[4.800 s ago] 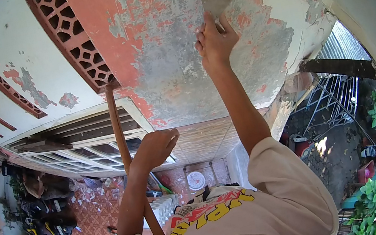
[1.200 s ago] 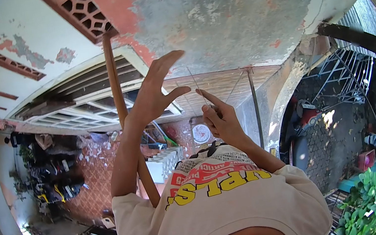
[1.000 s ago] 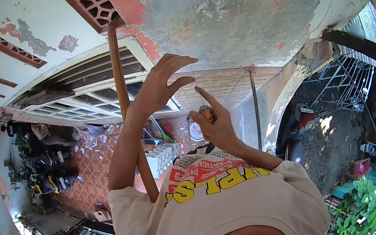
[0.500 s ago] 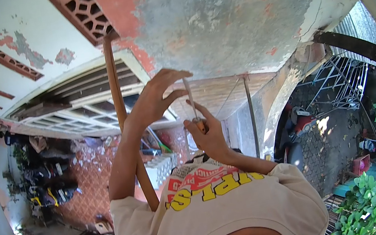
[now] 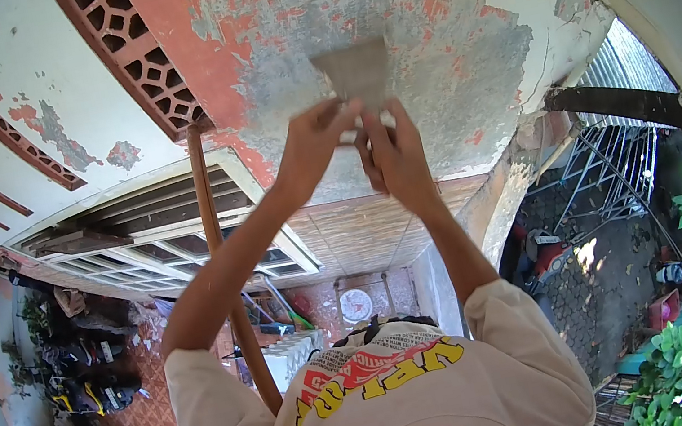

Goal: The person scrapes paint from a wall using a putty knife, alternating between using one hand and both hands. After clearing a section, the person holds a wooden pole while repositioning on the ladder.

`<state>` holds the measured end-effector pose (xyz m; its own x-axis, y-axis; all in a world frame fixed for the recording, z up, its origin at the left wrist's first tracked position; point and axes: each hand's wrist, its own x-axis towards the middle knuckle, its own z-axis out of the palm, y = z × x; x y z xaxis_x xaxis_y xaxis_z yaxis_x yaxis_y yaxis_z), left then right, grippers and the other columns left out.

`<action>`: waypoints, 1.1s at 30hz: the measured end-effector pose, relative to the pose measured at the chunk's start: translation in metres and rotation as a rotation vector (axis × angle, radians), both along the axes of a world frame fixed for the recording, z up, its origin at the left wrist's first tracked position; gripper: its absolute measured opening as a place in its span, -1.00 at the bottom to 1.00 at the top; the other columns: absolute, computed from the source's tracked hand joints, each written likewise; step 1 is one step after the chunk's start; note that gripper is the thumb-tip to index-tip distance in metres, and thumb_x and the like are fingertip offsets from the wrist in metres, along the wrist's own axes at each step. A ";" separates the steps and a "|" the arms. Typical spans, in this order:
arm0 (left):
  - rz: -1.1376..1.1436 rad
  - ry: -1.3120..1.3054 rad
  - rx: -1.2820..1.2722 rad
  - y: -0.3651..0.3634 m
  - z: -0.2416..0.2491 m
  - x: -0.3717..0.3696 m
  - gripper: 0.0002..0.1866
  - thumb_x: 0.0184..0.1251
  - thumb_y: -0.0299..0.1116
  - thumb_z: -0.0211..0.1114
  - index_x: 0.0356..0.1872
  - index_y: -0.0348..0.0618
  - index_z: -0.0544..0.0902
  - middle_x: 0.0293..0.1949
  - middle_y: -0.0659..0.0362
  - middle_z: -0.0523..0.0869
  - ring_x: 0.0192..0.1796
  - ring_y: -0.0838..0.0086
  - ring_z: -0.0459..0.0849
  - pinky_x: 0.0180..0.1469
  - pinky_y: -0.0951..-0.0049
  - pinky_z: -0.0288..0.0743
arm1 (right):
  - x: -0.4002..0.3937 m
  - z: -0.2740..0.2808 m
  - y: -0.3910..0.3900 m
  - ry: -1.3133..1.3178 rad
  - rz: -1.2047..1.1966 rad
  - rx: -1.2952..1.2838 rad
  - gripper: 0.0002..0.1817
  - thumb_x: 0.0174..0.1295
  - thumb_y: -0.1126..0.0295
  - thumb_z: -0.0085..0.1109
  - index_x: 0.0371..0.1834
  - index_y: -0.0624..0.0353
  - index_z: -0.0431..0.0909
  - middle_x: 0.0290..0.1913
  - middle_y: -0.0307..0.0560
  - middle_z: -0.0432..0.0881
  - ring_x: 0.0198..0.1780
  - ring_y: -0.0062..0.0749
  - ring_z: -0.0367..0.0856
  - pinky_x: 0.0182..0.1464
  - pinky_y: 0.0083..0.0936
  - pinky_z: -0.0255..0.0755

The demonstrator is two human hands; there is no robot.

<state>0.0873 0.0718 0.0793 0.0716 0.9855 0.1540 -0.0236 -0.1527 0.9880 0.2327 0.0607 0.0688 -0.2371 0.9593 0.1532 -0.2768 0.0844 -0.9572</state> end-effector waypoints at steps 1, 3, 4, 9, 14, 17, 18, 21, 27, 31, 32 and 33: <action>0.021 -0.006 0.022 0.017 0.010 0.003 -0.58 0.44 -0.10 0.31 -0.07 -0.37 0.64 -0.18 0.09 0.73 -0.12 0.46 0.71 -0.07 0.44 0.61 | -0.001 0.010 0.014 -0.025 0.003 0.034 -0.75 0.54 0.17 -0.01 -0.09 0.14 0.35 -0.62 -0.34 0.37 -0.75 -0.75 0.22 -0.76 -0.68 0.03; 0.070 -0.092 0.094 0.051 0.031 0.010 -0.68 0.39 -0.18 0.37 -0.22 -0.30 0.65 -0.29 0.13 0.72 -0.26 0.47 0.70 -0.21 0.41 0.61 | -0.005 0.025 0.045 -0.044 -0.044 0.162 -0.71 0.52 0.18 0.02 -0.19 0.22 0.43 -0.65 -0.30 0.41 -0.72 -0.71 0.28 -0.73 -0.62 0.09; 0.100 -0.171 0.141 0.064 0.039 0.015 -0.73 0.35 -0.23 0.41 -0.27 -0.27 0.64 -0.35 0.15 0.71 -0.32 0.48 0.69 -0.30 0.40 0.61 | -0.006 0.032 0.059 -0.092 -0.082 0.195 -0.69 0.51 0.19 0.03 -0.24 0.24 0.46 -0.65 -0.27 0.44 -0.71 -0.69 0.32 -0.73 -0.59 0.12; 0.159 -0.350 0.187 0.104 0.080 0.032 -0.77 0.28 -0.32 0.47 -0.40 -0.25 0.64 -0.47 0.19 0.66 -0.49 0.51 0.60 -0.48 0.42 0.49 | -0.008 0.070 0.100 -0.172 -0.196 0.291 -0.58 0.50 0.09 0.03 -0.42 0.20 0.44 -0.65 -0.36 0.29 -0.74 -0.72 0.20 -0.77 -0.63 -0.02; 0.287 -0.402 0.214 0.133 0.091 0.038 -0.70 0.27 -0.34 0.48 -0.53 -0.34 0.64 -0.55 0.15 0.64 -0.57 0.53 0.52 -0.60 0.41 0.35 | -0.005 0.089 0.117 -0.221 -0.165 0.281 -0.56 0.51 0.06 0.01 -0.43 0.18 0.42 -0.66 -0.36 0.29 -0.74 -0.72 0.20 -0.78 -0.62 0.00; 0.367 -0.325 0.236 0.147 0.097 0.036 -0.67 0.26 -0.32 0.49 -0.55 -0.38 0.63 -0.59 0.15 0.62 -0.59 0.54 0.50 -0.62 0.41 0.32 | -0.005 0.094 0.120 -0.189 -0.118 0.250 -0.55 0.51 0.04 0.01 -0.46 0.15 0.39 -0.66 -0.36 0.29 -0.74 -0.71 0.21 -0.79 -0.61 0.00; 0.382 -0.312 0.259 0.149 0.094 0.036 -0.66 0.25 -0.32 0.49 -0.56 -0.38 0.63 -0.61 0.15 0.61 -0.61 0.55 0.49 -0.62 0.41 0.32 | -0.005 0.094 0.120 -0.176 -0.104 0.243 -0.55 0.51 0.04 0.02 -0.47 0.14 0.37 -0.66 -0.36 0.29 -0.74 -0.71 0.21 -0.80 -0.61 0.00; 0.418 -0.312 0.281 0.145 0.078 0.037 -0.64 0.25 -0.31 0.49 -0.59 -0.39 0.63 -0.64 0.15 0.61 -0.64 0.56 0.47 -0.62 0.41 0.31 | -0.007 0.074 0.124 -0.158 -0.076 0.220 -0.52 0.50 0.07 0.02 -0.43 0.29 0.48 -0.68 -0.27 0.35 -0.78 -0.61 0.28 -0.81 -0.53 0.08; 0.429 -0.269 0.321 0.146 0.094 0.036 -0.64 0.25 -0.31 0.50 -0.59 -0.40 0.63 -0.67 0.19 0.59 -0.65 0.60 0.43 -0.61 0.42 0.29 | -0.008 0.089 0.130 -0.060 -0.024 0.180 -0.53 0.50 0.05 0.03 -0.46 0.22 0.43 -0.69 -0.30 0.30 -0.78 -0.63 0.23 -0.80 -0.56 0.02; 0.451 -0.298 0.340 0.150 0.083 0.036 -0.64 0.24 -0.31 0.51 -0.59 -0.37 0.63 -0.68 0.24 0.56 -0.65 0.62 0.38 -0.61 0.43 0.25 | -0.009 0.081 0.128 -0.042 0.025 0.148 -0.53 0.50 0.04 0.03 -0.47 0.20 0.40 -0.68 -0.30 0.31 -0.78 -0.64 0.21 -0.81 -0.56 0.00; 0.462 -0.288 0.350 0.151 0.088 0.037 -0.64 0.24 -0.31 0.51 -0.60 -0.37 0.63 -0.69 0.24 0.56 -0.65 0.63 0.37 -0.61 0.43 0.24 | -0.010 0.089 0.131 -0.024 0.025 0.154 -0.53 0.50 0.04 0.03 -0.47 0.19 0.40 -0.68 -0.30 0.31 -0.78 -0.64 0.20 -0.81 -0.56 0.00; 0.433 -0.305 0.352 0.151 0.091 0.037 -0.64 0.24 -0.31 0.51 -0.60 -0.37 0.63 -0.69 0.25 0.55 -0.65 0.63 0.36 -0.61 0.42 0.23 | -0.010 0.094 0.132 -0.006 0.024 0.159 -0.53 0.50 0.04 0.03 -0.47 0.19 0.39 -0.67 -0.30 0.31 -0.78 -0.64 0.20 -0.81 -0.56 0.00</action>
<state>0.1240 0.2225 0.1700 -0.4203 0.8019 0.4246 -0.1596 -0.5260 0.8354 0.2229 0.1923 0.1627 -0.2610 0.9171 0.3012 -0.2752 0.2284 -0.9339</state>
